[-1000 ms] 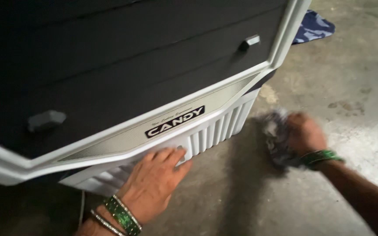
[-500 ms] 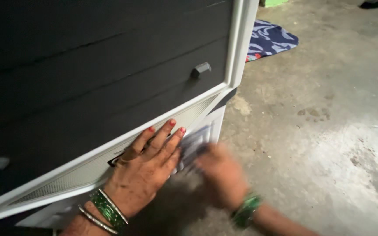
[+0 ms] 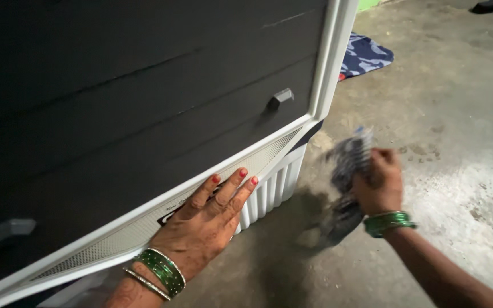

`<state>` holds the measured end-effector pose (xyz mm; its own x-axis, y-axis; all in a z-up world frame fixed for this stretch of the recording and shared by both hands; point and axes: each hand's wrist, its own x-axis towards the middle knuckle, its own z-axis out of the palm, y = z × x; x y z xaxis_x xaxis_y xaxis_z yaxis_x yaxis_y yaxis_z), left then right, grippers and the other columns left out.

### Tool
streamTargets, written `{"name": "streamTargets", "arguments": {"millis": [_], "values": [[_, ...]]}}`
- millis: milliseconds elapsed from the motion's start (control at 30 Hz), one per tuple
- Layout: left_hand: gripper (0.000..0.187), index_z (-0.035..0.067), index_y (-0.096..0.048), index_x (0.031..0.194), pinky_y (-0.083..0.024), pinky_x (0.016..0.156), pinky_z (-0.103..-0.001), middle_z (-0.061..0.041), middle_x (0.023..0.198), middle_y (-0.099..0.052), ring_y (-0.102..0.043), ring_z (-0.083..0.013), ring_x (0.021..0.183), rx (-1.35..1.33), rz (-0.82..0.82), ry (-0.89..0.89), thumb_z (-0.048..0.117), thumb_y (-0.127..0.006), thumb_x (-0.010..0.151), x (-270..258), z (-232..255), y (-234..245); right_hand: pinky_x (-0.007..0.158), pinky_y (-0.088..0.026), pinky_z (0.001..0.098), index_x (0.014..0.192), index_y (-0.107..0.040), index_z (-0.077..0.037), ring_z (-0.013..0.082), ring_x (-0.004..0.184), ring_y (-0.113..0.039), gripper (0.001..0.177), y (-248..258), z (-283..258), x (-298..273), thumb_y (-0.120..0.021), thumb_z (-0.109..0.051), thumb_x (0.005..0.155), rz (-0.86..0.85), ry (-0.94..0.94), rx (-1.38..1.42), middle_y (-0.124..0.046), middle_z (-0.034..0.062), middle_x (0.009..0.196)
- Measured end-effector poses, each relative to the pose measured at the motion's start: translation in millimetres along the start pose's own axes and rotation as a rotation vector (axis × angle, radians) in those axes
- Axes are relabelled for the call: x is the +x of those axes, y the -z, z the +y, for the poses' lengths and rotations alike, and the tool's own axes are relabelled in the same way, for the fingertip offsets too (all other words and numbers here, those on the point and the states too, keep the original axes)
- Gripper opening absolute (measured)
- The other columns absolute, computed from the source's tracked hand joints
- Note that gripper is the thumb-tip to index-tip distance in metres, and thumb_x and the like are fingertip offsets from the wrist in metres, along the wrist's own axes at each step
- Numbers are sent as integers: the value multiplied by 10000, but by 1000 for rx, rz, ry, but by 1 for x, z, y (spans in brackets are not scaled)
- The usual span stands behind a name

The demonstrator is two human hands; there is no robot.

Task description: The person wipes the exterior surfaces of an air cooler using a cloth, covering both the front grill and the side panels.

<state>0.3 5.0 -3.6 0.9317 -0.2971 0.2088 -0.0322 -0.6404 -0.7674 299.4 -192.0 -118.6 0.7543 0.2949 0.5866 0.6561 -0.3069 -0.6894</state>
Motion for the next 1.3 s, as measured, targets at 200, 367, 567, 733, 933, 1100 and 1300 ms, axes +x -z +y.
{"name": "streamTargets", "arguments": {"millis": [200,367,567,733,933,1100,1300], "values": [[249,190,-771,977,10,1239,-500,-17,1609,-432,-254,-246,1527,-2,23,24,312,-563,914,3,0,2,1065,-486,391,1322,-552,26,282,1176,-594,407,-10,-47,1,-570,17,916,45,-44,720,-575,189,1287],[331,80,-733,1063,-9,1227,-499,-89,1570,-456,-250,-284,1508,-138,-18,47,263,-551,856,8,-1,20,1147,-401,436,1566,-190,36,427,1408,-426,845,-95,-103,-52,-514,-18,788,122,-145,475,-176,300,1640],[368,-34,-692,1111,-98,1229,-543,-221,1465,-524,-336,-362,1468,-478,46,29,160,-561,827,2,-7,32,1076,-421,435,1398,-463,-78,418,1271,-518,614,-120,-96,-120,-690,-195,840,-144,-572,232,-487,241,1353],[336,-35,-685,1105,-136,1236,-532,-225,1419,-585,-392,-376,1448,-553,121,100,120,-584,825,3,-3,39,1039,-450,441,1260,-602,-18,414,1221,-558,453,-112,-90,-98,-661,-161,834,75,-397,251,-547,251,1300],[498,13,-684,1174,-41,1191,-582,-143,1510,-468,-249,-327,1479,-337,6,104,131,-575,703,53,1,36,1020,-421,431,1231,-627,36,394,1239,-512,508,-104,-78,-96,-696,-79,741,5,-354,282,-511,222,1349],[402,137,-679,1224,114,1157,-586,-52,1642,-321,-160,-267,1526,-49,-87,117,253,-537,867,62,8,16,1000,-516,372,1130,-680,21,317,1164,-638,383,-82,-99,-76,-643,-42,755,70,-325,470,-589,168,1273],[396,195,-691,1199,150,1135,-599,-23,1662,-274,-145,-249,1519,72,-104,65,372,-474,919,63,11,-5,939,-522,354,1063,-724,6,270,1082,-673,375,-99,-75,-78,-625,41,703,59,-448,491,-662,127,1192]]}}
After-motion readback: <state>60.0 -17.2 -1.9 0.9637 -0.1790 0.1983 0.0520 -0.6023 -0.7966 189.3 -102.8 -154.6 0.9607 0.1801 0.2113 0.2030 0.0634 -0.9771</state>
